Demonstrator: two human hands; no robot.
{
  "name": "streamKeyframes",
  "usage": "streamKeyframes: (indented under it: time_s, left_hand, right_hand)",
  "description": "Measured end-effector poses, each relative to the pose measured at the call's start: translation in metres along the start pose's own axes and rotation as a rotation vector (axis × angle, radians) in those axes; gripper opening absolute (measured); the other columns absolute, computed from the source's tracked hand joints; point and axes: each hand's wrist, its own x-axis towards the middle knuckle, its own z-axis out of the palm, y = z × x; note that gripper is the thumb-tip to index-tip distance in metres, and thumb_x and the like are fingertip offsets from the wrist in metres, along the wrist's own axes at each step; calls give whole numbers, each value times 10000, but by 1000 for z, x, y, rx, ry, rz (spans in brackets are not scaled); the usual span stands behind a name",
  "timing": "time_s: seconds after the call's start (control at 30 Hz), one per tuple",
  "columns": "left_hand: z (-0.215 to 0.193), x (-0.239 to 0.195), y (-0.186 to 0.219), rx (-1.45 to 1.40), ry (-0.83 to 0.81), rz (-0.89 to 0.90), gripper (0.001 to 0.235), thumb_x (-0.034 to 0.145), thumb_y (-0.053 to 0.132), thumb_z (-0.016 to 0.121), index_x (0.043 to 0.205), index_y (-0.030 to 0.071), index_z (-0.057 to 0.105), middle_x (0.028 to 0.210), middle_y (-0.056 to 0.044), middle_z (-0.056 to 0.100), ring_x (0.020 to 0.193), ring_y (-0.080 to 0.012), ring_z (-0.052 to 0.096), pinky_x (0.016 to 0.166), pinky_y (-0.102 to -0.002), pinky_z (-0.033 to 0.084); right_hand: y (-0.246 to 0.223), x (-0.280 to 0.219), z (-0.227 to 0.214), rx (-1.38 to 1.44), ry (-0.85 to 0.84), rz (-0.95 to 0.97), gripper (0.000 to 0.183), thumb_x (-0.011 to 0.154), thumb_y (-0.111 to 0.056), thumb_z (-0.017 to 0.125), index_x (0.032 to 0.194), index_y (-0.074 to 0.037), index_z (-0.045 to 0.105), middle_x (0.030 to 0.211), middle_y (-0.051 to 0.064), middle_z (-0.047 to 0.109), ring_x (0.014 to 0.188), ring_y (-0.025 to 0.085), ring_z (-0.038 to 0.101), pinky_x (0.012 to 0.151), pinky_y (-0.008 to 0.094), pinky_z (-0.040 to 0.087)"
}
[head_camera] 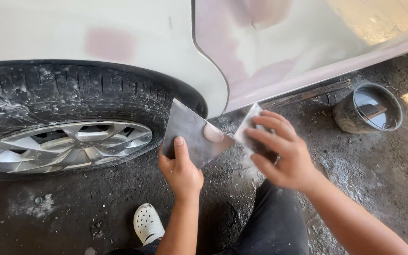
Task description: The person sands the side panel of a white car using a sanding block. They work along the lower edge of the door and the area above the wheel arch, smoothing the surface.
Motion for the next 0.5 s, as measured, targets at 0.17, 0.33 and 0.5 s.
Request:
streamKeyframes:
  time_s: [0.17, 0.33, 0.5]
  left_hand:
    - [2, -9, -8, 200, 48, 199, 310, 1057, 190, 606, 1209, -80, 623, 1101, -128, 696, 954, -180, 663, 828, -329, 549]
    - [-7, 2, -5, 83, 92, 295, 277, 1062, 191, 614, 1164, -67, 611, 1089, -108, 694, 938, -159, 670, 819, -310, 562]
    - [-7, 0, -12, 242, 65, 259, 301, 1069, 222, 613, 1153, -66, 635, 1069, -91, 691, 929, -135, 645, 813, -289, 541]
  right_hand:
    - [-11, -2, 26, -169, -57, -154, 467, 747, -179, 765, 1210, -128, 728, 1370, 174, 580, 1371, 423, 460, 1108, 607, 431]
    - [10, 40, -14, -495, -246, -300, 467, 696, -147, 764, 1161, -186, 776, 1314, 128, 607, 1307, 365, 497, 1074, 612, 417]
    - [59, 120, -86, -1227, -35, -865, 245, 963, -184, 772, 1206, -168, 798, 1392, 58, 660, 1331, 231, 530, 1111, 410, 391]
